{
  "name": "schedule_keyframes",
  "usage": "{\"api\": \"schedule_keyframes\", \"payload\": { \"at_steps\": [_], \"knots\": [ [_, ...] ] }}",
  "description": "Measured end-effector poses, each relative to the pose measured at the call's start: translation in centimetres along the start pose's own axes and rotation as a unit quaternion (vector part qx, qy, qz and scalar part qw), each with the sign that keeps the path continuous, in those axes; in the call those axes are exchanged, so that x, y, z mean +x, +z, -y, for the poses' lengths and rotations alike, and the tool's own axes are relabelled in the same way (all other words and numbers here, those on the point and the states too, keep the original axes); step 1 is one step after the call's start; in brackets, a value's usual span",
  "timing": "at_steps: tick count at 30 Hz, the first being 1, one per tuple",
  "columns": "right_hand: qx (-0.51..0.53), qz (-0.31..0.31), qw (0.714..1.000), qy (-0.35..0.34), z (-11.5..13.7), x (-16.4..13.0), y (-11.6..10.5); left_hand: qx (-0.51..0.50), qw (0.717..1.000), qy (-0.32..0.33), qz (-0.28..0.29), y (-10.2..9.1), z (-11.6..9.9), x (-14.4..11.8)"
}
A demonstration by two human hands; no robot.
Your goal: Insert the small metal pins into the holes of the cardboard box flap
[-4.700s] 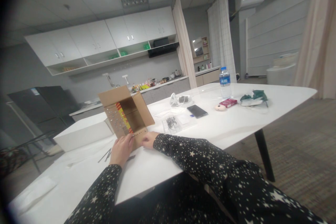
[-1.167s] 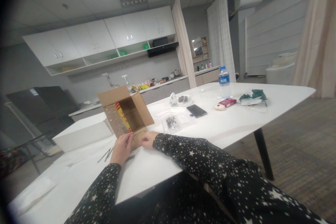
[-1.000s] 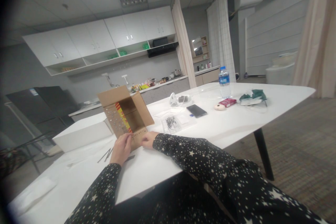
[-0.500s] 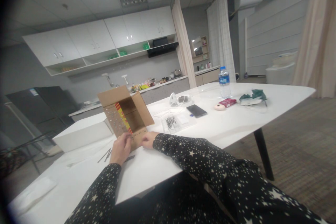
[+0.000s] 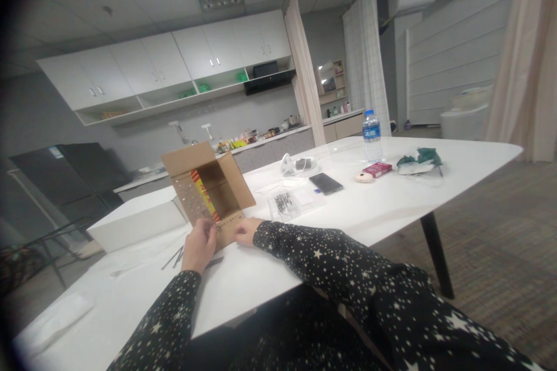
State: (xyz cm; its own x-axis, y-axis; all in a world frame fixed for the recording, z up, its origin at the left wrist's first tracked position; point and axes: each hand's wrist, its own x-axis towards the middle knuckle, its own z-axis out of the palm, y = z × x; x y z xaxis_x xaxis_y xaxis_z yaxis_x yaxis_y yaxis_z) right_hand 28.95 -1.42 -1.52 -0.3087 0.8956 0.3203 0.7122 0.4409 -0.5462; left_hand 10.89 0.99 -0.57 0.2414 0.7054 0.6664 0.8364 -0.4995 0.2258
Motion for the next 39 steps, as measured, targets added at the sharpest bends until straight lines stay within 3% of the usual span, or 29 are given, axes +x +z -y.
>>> {"api": "schedule_keyframes", "payload": {
  "at_steps": [12, 28, 39],
  "knots": [
    [0.007, -0.001, 1.000, -0.001, -0.2, 0.1, 0.1, 0.013, 1.000, 0.008, -0.014, -0.1, 0.0, 0.1],
    [-0.004, -0.008, 1.000, 0.005, -0.4, 0.3, 0.4, 0.052, 0.997, 0.031, 0.036, 0.3, 0.7, -0.1],
    [-0.003, 0.001, 1.000, -0.020, -0.8, 0.5, 0.6, 0.029, 0.978, 0.154, 0.135, -0.1, -1.4, -0.8]
  ]
}}
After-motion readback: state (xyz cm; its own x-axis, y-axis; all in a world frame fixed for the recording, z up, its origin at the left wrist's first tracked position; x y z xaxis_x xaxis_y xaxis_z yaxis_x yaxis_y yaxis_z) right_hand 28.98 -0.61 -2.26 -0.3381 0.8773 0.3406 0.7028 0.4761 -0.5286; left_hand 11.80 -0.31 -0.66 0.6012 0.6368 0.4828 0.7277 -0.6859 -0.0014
